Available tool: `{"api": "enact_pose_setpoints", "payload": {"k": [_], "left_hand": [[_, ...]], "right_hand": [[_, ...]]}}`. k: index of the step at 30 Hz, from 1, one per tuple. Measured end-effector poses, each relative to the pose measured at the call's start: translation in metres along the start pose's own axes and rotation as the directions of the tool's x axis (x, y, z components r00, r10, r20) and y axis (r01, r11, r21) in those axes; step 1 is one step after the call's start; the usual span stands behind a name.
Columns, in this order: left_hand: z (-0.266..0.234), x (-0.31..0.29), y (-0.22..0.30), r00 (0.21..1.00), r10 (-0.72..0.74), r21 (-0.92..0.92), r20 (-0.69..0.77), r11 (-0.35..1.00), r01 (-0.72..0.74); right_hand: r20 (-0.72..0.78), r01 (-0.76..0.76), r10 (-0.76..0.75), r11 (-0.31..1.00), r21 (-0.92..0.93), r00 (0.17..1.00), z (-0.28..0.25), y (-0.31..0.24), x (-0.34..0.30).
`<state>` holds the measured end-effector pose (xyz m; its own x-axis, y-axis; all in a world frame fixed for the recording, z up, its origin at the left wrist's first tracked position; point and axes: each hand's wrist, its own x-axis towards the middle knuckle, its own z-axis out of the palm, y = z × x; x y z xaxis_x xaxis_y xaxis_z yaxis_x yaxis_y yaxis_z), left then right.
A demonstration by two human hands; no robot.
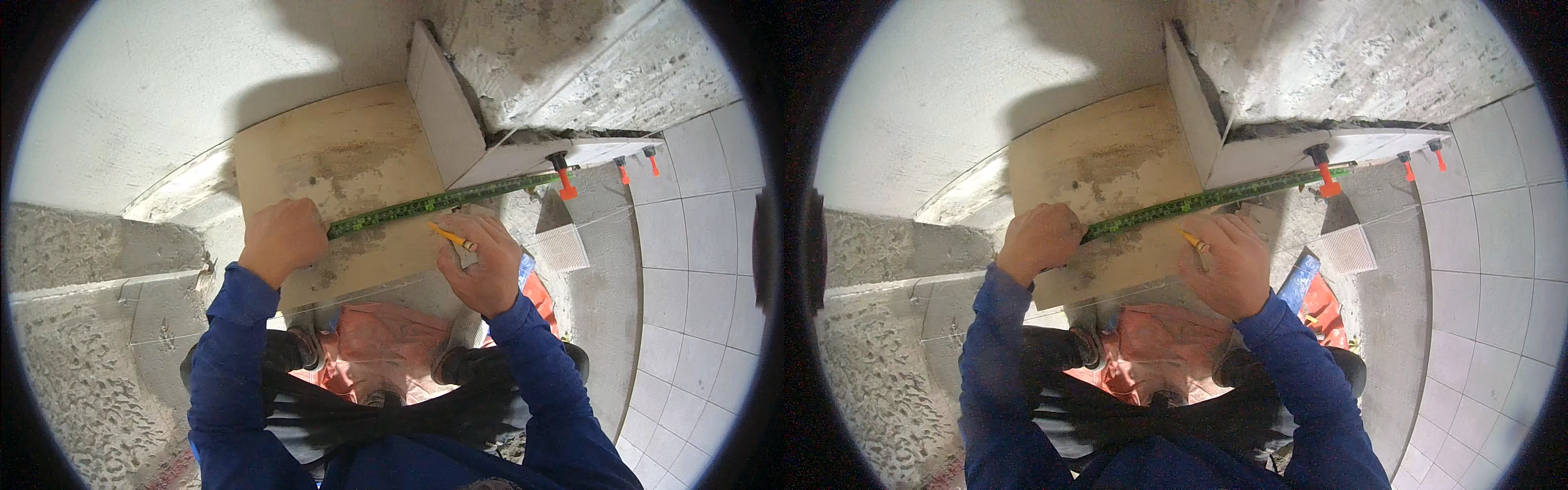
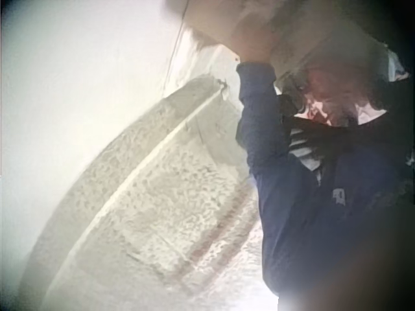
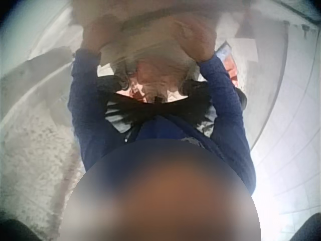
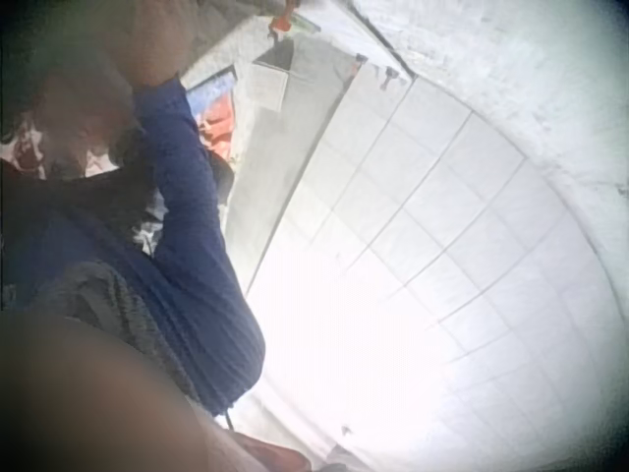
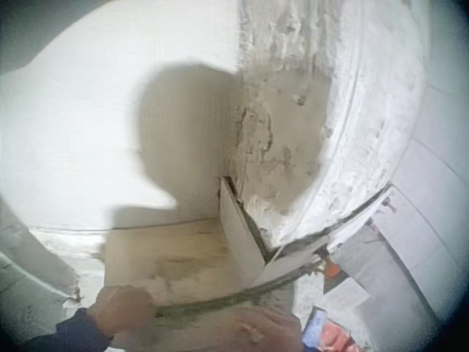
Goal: The person sits on the floor and measures a tile using a tape measure, then marks it with a pencil. They repeatedly reposition the tape measure and make additional marks on the tile surface.
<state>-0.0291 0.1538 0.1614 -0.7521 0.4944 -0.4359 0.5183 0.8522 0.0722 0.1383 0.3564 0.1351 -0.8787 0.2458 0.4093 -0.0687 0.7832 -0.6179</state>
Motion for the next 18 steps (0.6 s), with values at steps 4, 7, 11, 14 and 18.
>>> {"api": "enact_pose_setpoints", "payload": {"k": [4,7,11,14,18], "left_hand": [[0.004,-0.001,-0.003,0.995,0.061,-0.023,-0.078,0.998,-0.063],[0.007,-0.001,-0.002,0.995,0.026,-0.038,-0.097,0.999,-0.030],[0.005,0.001,-0.003,1.000,0.011,-0.059,-0.025,0.998,-0.013],[0.003,0.000,-0.003,1.000,0.004,-0.048,0.011,0.999,-0.004],[0.000,0.000,-0.001,0.999,-0.008,-0.011,0.040,1.000,0.009]], "right_hand": [[-0.038,0.053,-0.054,0.999,-0.004,0.998,0.003,-0.002,0.001],[-0.059,-0.012,0.014,0.999,0.043,0.998,0.003,-0.004,0.001],[-0.102,0.017,-0.017,1.000,-0.006,0.995,0.001,-0.003,0.005],[-0.121,-0.011,0.009,1.000,-0.017,0.993,-0.003,-0.003,0.007],[-0.158,-0.071,0.072,0.997,0.014,0.985,-0.008,0.000,0.009]]}}
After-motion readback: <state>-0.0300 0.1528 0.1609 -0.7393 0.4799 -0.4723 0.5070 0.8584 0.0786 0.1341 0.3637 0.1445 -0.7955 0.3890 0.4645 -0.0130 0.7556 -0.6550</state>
